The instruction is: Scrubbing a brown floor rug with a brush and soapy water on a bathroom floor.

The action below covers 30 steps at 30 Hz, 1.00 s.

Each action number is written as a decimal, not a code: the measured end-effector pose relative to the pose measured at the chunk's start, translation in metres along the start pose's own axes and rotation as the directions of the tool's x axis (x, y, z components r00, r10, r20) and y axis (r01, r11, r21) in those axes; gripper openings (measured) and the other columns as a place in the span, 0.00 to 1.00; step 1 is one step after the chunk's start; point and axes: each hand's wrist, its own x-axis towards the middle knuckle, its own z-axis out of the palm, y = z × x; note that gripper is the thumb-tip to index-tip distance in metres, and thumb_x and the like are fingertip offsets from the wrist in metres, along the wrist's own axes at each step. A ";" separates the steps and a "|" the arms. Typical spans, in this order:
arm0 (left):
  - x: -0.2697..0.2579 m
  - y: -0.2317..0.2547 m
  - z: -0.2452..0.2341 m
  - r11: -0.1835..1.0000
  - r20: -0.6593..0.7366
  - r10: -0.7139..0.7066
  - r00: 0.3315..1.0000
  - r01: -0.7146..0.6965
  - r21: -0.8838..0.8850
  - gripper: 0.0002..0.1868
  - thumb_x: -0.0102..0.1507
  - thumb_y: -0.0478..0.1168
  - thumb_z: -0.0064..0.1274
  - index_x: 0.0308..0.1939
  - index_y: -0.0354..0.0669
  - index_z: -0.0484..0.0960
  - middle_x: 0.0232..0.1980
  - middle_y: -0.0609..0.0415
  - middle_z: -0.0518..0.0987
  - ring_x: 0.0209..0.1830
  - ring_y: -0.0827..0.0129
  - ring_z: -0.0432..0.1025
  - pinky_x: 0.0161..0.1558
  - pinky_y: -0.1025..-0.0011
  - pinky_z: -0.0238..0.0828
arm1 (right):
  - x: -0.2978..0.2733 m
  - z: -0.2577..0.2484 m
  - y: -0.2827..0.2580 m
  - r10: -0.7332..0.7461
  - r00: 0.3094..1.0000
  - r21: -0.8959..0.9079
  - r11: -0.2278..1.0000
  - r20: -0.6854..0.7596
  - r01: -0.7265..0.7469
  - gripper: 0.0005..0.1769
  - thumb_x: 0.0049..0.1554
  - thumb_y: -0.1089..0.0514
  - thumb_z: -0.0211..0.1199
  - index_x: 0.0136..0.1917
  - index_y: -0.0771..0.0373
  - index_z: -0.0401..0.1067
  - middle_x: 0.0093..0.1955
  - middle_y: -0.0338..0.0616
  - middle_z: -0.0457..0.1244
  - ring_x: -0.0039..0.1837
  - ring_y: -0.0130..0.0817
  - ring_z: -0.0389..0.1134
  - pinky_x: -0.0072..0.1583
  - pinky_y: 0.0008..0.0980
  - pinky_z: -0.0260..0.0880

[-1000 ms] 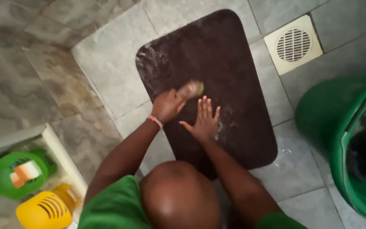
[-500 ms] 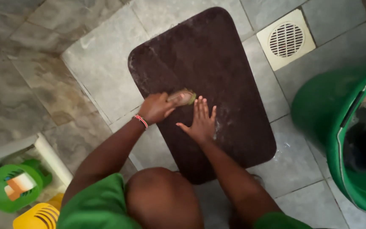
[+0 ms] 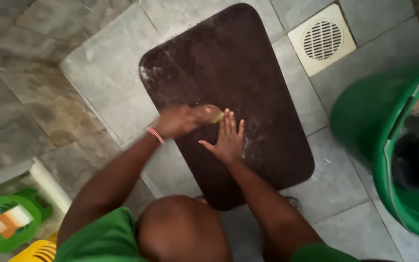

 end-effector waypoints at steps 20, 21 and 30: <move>0.051 -0.033 -0.027 0.928 -0.310 -0.365 0.878 0.369 -0.049 0.10 0.62 0.42 0.54 0.47 0.55 0.82 0.30 0.47 0.79 0.27 0.52 0.74 0.31 0.52 0.70 | -0.011 0.014 0.004 0.013 0.940 0.079 0.997 -0.340 0.014 0.66 0.44 0.15 0.66 0.72 0.71 0.60 0.79 0.61 0.52 0.83 0.55 0.45 0.80 0.65 0.40; 0.051 -0.034 0.003 0.963 -0.277 -0.269 0.922 0.252 -0.096 0.04 0.56 0.43 0.58 0.31 0.51 0.82 0.31 0.48 0.81 0.30 0.53 0.75 0.36 0.51 0.72 | -0.009 0.014 0.003 0.034 0.949 0.090 0.996 -0.314 -0.006 0.67 0.42 0.15 0.66 0.72 0.72 0.61 0.78 0.62 0.52 0.82 0.56 0.46 0.78 0.65 0.41; 0.069 -0.037 -0.091 0.892 -0.463 -0.282 0.840 0.408 0.196 0.22 0.62 0.44 0.58 0.61 0.51 0.85 0.35 0.40 0.80 0.31 0.44 0.74 0.29 0.49 0.69 | -0.012 0.017 0.007 0.010 0.915 0.118 0.992 -0.403 0.042 0.62 0.45 0.15 0.66 0.68 0.69 0.62 0.76 0.59 0.54 0.82 0.56 0.48 0.80 0.65 0.43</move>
